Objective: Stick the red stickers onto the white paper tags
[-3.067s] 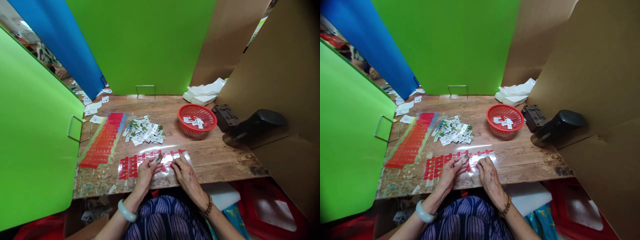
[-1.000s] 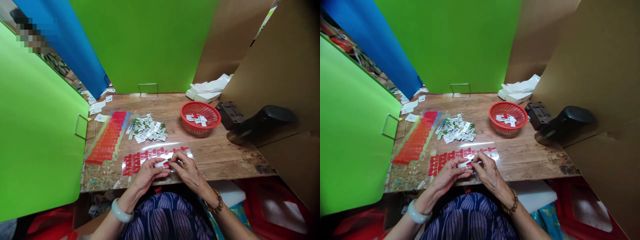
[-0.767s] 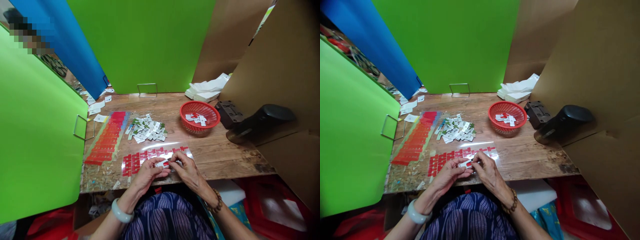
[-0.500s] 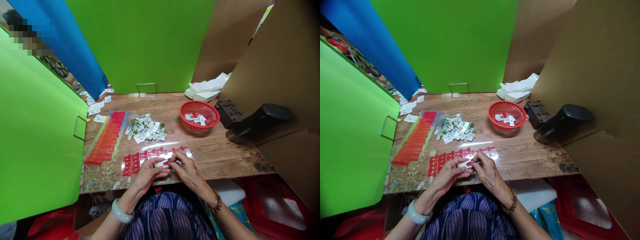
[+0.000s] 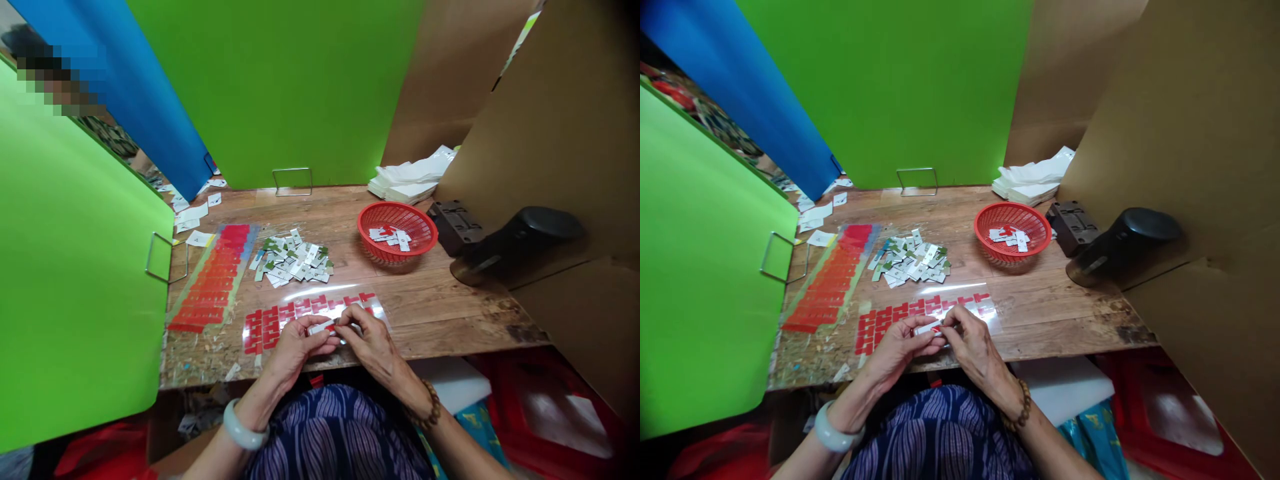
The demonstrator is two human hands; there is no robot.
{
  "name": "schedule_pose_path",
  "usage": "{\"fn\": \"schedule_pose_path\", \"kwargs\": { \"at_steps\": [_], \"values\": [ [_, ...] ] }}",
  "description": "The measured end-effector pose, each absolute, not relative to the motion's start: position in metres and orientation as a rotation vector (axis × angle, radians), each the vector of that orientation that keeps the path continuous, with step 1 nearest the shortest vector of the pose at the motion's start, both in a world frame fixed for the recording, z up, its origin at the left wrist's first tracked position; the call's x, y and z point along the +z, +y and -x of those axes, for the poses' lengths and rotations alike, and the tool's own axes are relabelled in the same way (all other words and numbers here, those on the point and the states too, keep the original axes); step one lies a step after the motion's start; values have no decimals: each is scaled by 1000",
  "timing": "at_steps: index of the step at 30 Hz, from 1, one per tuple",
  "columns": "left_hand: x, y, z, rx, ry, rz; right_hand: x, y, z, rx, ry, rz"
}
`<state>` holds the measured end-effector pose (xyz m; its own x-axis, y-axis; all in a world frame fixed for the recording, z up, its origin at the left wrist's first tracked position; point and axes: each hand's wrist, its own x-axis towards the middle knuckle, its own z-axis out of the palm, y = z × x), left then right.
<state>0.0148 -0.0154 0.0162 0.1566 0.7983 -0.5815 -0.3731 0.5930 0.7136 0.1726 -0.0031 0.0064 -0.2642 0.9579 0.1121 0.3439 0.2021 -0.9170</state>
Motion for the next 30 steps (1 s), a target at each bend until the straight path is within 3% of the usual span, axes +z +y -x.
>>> {"fn": "schedule_pose_path", "kwargs": {
  "at_steps": [18,30],
  "values": [
    [11,-16,-14,934,1199,-583,18,-8,-171,1158,-1648,1314],
    [13,-17,-14,891,1197,-499,13,-9,-169,935,-1774,1347]
  ]
}}
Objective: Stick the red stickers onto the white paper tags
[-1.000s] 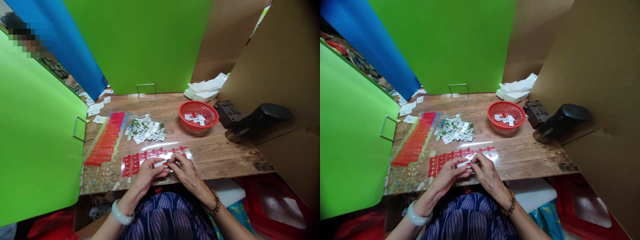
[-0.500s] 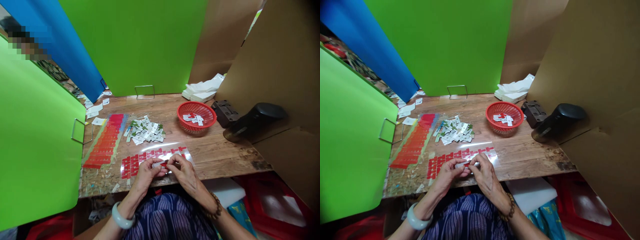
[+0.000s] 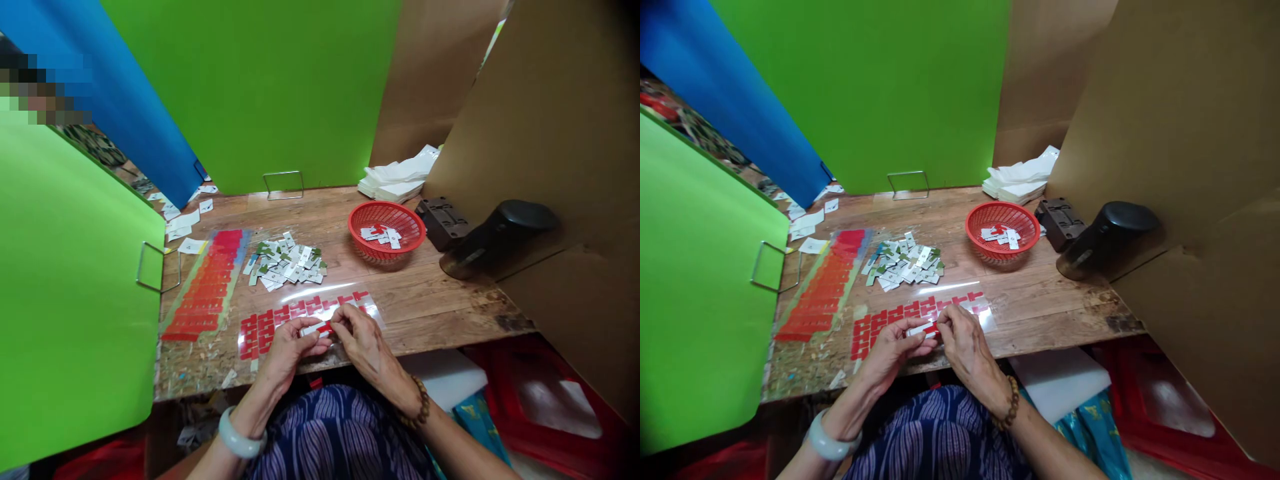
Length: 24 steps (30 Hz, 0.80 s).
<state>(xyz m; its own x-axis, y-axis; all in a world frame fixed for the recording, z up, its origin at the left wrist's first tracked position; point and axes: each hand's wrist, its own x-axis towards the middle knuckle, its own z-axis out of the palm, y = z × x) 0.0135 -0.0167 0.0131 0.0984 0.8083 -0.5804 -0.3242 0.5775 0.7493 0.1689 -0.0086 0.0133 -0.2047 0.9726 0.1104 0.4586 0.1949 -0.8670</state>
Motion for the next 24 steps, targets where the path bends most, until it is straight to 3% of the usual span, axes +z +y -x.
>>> {"fn": "schedule_pose_path", "kwargs": {
  "at_steps": [11,24],
  "values": [
    [13,-17,-14,893,1204,-512,11,-12,-166,894,-1771,1350],
    [20,-18,-16,862,1229,-474,-6,1,-180,1155,-1442,1371]
  ]
}}
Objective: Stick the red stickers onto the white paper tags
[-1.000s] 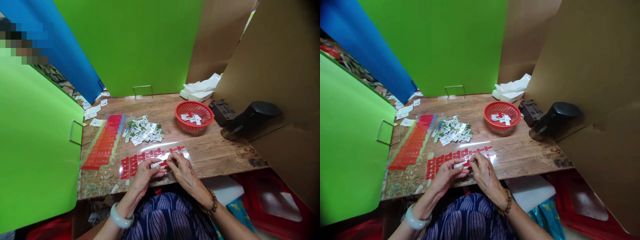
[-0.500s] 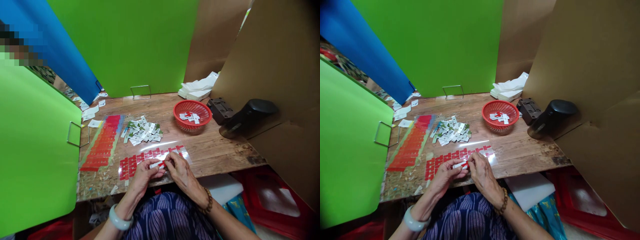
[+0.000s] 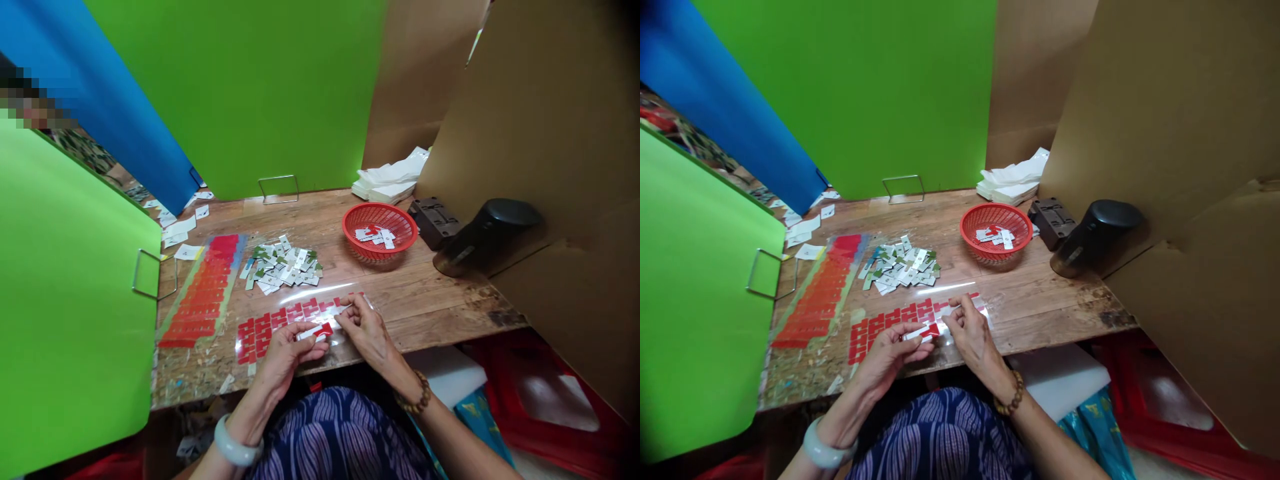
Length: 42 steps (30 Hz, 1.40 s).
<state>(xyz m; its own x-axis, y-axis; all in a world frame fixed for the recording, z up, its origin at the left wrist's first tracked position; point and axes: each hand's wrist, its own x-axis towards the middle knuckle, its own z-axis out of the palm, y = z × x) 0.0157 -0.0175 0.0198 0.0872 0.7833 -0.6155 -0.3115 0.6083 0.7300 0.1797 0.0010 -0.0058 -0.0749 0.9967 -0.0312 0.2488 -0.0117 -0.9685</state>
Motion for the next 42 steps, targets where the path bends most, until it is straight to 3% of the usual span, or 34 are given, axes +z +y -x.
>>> {"fn": "schedule_pose_path", "kwargs": {
  "at_steps": [6,20,25,29,32,33,42],
  "values": [
    [24,-24,-19,847,1213,-503,-4,-8,-180,1603,-1379,1233],
    [28,-47,-28,830,1166,-793,0,-22,-188,1909,-1147,1044],
    [4,-41,-10,1122,1474,-1265,22,30,-216,1477,-1142,1164],
    [-31,-39,12,1075,1789,-1847,36,65,-233,1161,-1139,1202],
    [-56,-39,18,901,1815,-2185,20,57,-229,920,-1273,1253],
    [-62,-39,17,835,1843,-2250,10,49,-227,702,-1493,1270],
    [-68,-35,-1,698,1830,-2462,-49,0,-239,209,-2149,1634]
  ]
}}
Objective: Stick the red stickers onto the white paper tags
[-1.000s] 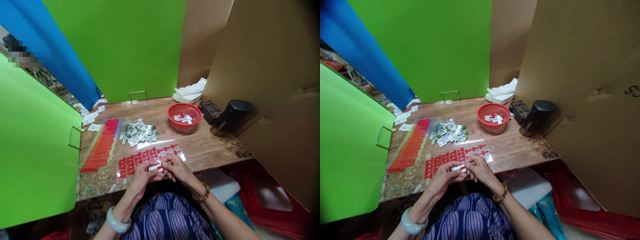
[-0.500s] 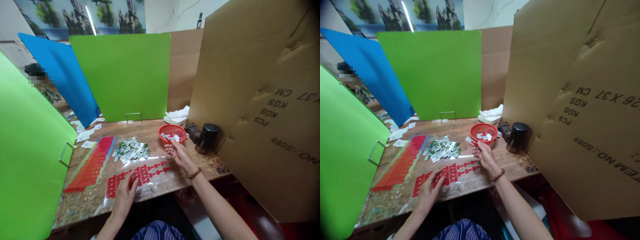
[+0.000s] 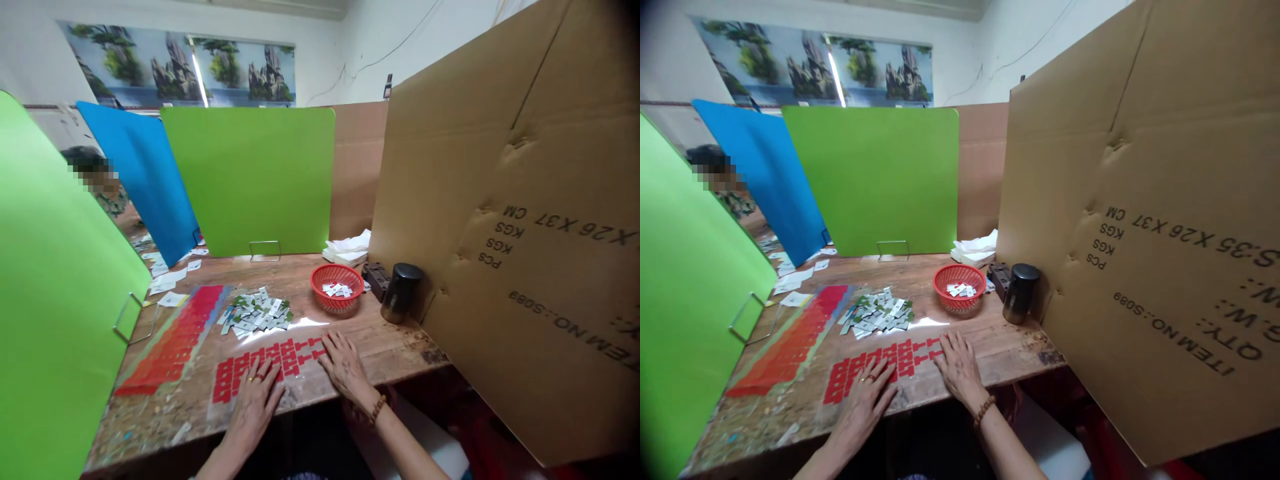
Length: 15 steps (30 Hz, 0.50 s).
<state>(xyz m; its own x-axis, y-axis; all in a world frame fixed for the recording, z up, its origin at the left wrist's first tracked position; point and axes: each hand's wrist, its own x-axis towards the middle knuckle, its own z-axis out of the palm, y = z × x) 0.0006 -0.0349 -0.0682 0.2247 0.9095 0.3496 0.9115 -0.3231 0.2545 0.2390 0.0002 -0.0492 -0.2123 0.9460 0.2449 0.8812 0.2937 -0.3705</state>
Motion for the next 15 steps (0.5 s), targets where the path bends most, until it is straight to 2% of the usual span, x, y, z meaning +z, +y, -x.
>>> {"fn": "schedule_pose_path", "kwargs": {
  "at_steps": [15],
  "values": [
    [-59,-42,-3,-708,-1666,2520,-73,7,-253,62,-2091,1548]
  ]
}}
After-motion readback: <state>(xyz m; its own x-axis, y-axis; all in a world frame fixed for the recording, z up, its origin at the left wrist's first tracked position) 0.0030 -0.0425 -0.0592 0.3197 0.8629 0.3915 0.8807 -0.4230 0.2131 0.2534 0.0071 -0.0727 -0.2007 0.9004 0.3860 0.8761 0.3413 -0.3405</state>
